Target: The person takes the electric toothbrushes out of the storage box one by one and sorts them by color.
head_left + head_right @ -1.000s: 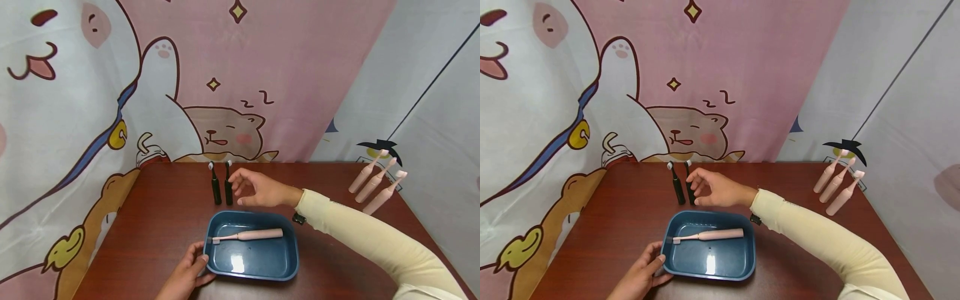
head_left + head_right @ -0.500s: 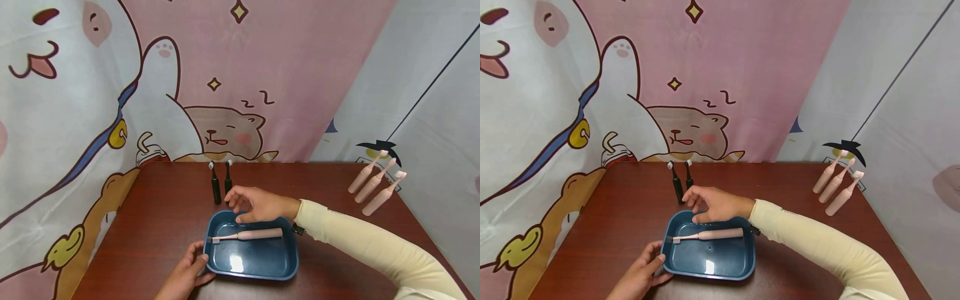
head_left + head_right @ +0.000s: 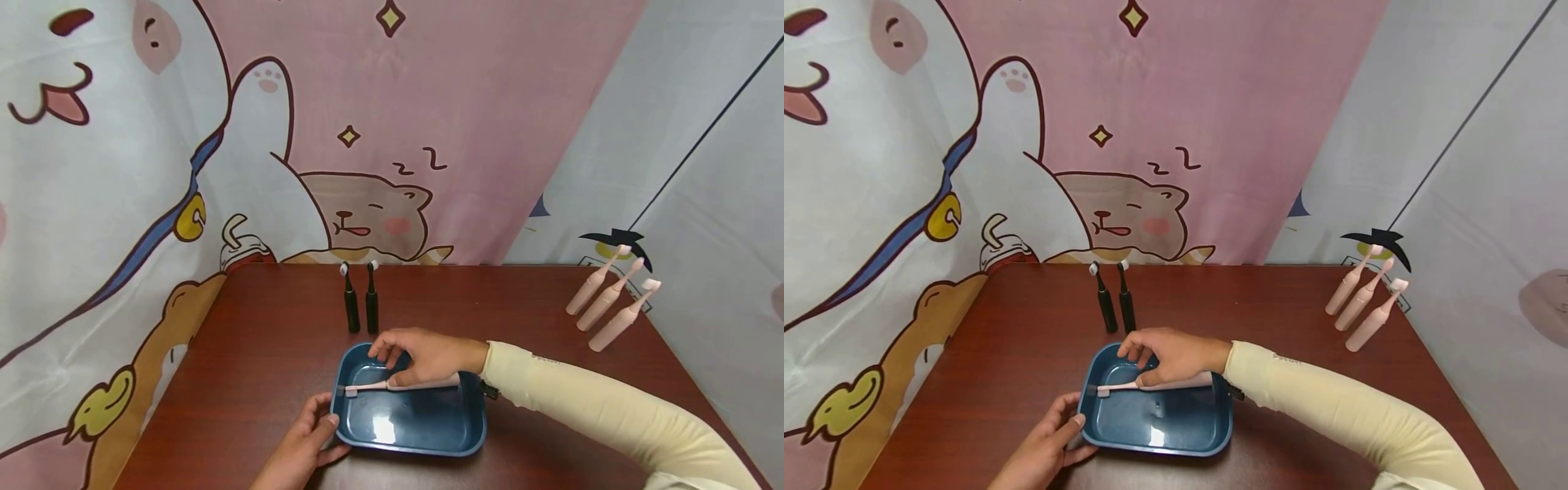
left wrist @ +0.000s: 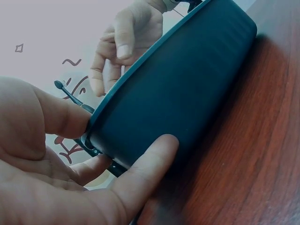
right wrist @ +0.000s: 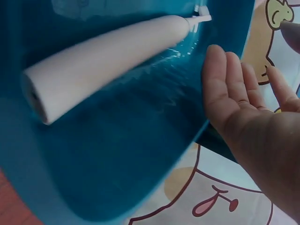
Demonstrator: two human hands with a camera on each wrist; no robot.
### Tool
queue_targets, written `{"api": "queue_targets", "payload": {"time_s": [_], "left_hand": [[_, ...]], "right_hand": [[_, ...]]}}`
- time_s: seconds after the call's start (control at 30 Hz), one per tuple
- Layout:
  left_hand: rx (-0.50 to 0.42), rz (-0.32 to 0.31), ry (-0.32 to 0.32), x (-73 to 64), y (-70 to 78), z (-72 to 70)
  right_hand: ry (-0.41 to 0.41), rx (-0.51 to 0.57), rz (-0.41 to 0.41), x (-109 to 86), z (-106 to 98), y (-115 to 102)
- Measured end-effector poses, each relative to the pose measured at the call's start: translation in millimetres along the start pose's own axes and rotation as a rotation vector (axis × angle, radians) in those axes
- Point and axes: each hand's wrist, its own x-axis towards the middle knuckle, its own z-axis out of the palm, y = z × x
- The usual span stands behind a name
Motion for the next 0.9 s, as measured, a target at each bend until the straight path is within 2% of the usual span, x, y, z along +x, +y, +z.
{"api": "queue_targets", "payload": {"time_s": [0.3,0.67,0.9], "left_hand": [[-0.01,-0.005,-0.016,-0.4,1.5,-1.4],[-0.019,-0.026,-0.016,0.3,1.4,-1.9],[-0.004,-0.044,-0.001,0.9,3.6,-1.3]], "right_hand": [[-0.038,-0.08,0.041,-3.4,7.7,5.9],[-0.074,-0.149,0.013,-8.1,17.1,12.1],[-0.064,-0.196,0.022,-9.1,24.1,13.4]]}}
